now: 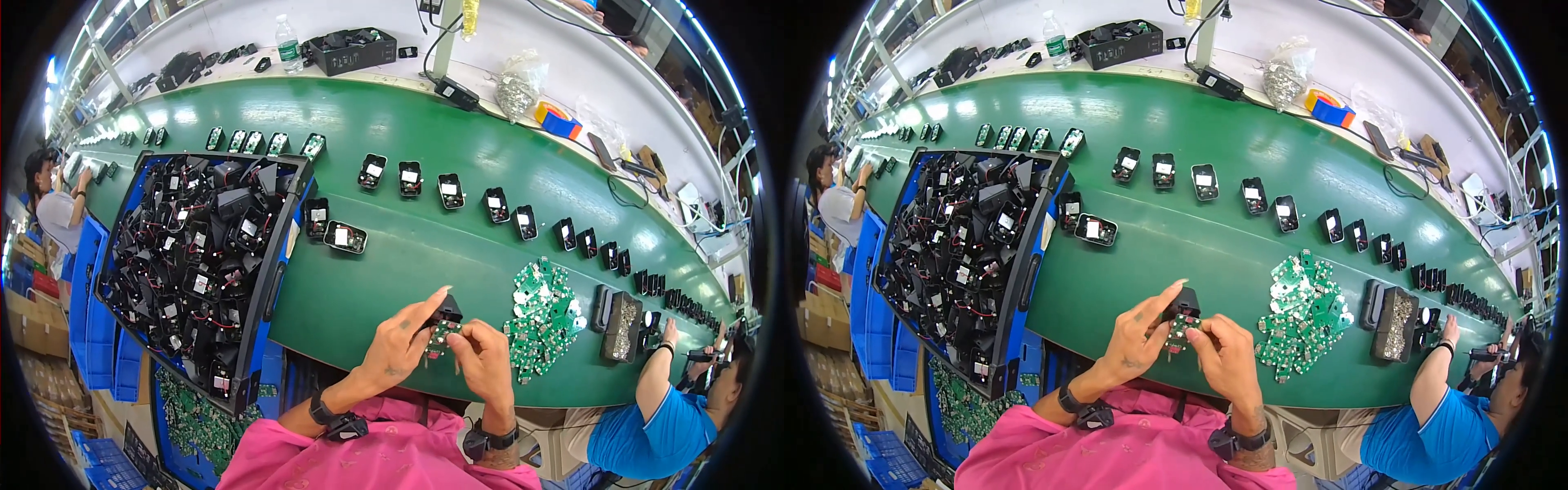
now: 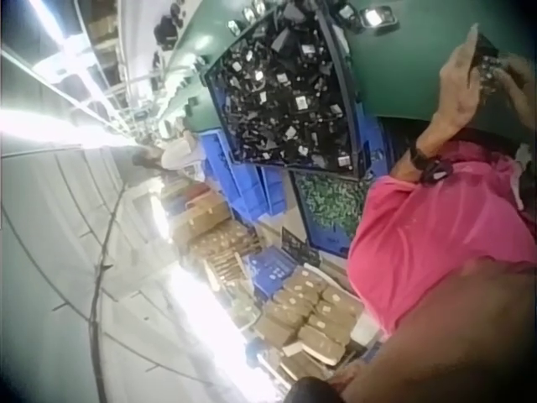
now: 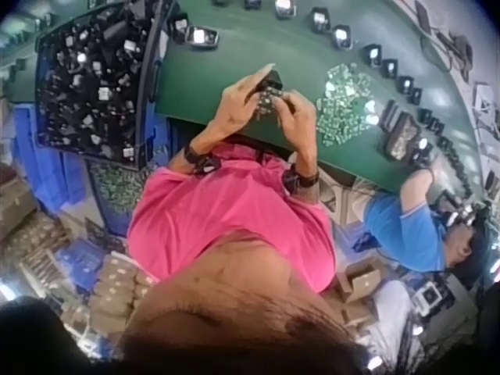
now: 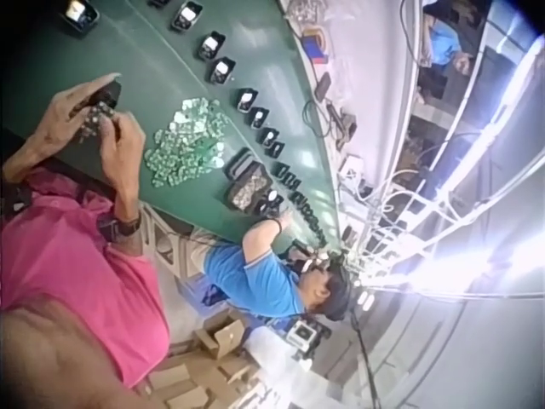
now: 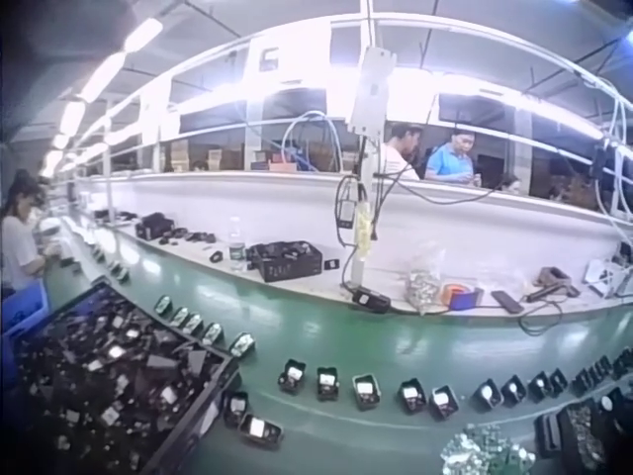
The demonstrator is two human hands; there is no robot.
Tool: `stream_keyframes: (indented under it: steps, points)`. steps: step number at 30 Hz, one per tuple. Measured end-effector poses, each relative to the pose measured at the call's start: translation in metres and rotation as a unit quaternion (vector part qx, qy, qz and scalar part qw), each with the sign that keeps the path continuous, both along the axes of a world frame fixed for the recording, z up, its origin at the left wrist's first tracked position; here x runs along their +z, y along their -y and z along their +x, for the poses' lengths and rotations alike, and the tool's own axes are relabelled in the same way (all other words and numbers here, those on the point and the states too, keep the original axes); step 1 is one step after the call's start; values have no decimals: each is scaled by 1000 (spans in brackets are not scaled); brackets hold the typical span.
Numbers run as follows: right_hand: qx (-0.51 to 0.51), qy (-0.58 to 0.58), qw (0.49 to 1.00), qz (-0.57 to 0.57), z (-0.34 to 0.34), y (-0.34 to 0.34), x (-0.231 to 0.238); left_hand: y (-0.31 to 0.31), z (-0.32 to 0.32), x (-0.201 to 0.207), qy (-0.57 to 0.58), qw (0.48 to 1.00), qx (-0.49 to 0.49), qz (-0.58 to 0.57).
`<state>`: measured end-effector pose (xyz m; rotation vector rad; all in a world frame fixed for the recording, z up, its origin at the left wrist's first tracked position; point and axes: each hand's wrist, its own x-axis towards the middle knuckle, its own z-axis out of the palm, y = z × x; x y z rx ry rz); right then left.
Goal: Assembling electronic circuit boards into plastic housings on a factory production line.
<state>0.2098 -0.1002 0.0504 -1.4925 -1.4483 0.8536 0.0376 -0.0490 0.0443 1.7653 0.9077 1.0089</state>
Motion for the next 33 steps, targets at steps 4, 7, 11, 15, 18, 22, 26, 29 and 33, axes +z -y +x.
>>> stream_keyframes:
  steps: [4, 7, 11, 15, 18, 22, 26, 29, 33]
  points:
    - [-65, -83, 994, -36, -11, 1, 6, -3, -4, 0, 1, 998, -34, 56]
    - [-104, -108, 988, -20, -16, 0, -1, -6, -8, 2, 59, 988, -111, -93]
    - [-120, -132, 984, -25, -20, -3, -8, -6, -5, 12, 51, 988, -69, -125]
    - [-141, -150, 977, -47, -19, -6, -11, -7, -3, 3, 15, 992, -53, -116]
    - [-143, -141, 979, -46, -17, -7, -16, -10, -3, -6, -30, 994, -61, -89]
    - [-160, -124, 974, -98, -16, -10, -13, -12, -5, -9, -37, 990, -56, -120]
    - [-137, -115, 984, -4, -25, -16, -21, -14, -5, -16, -4, 987, -38, -155]
    - [-80, -115, 990, -4, -11, -16, -24, -13, -1, -11, 13, 979, -39, -202]
    - [-59, 0, 998, 18, -12, -19, -22, -15, 1, -16, 25, 974, -45, -222]
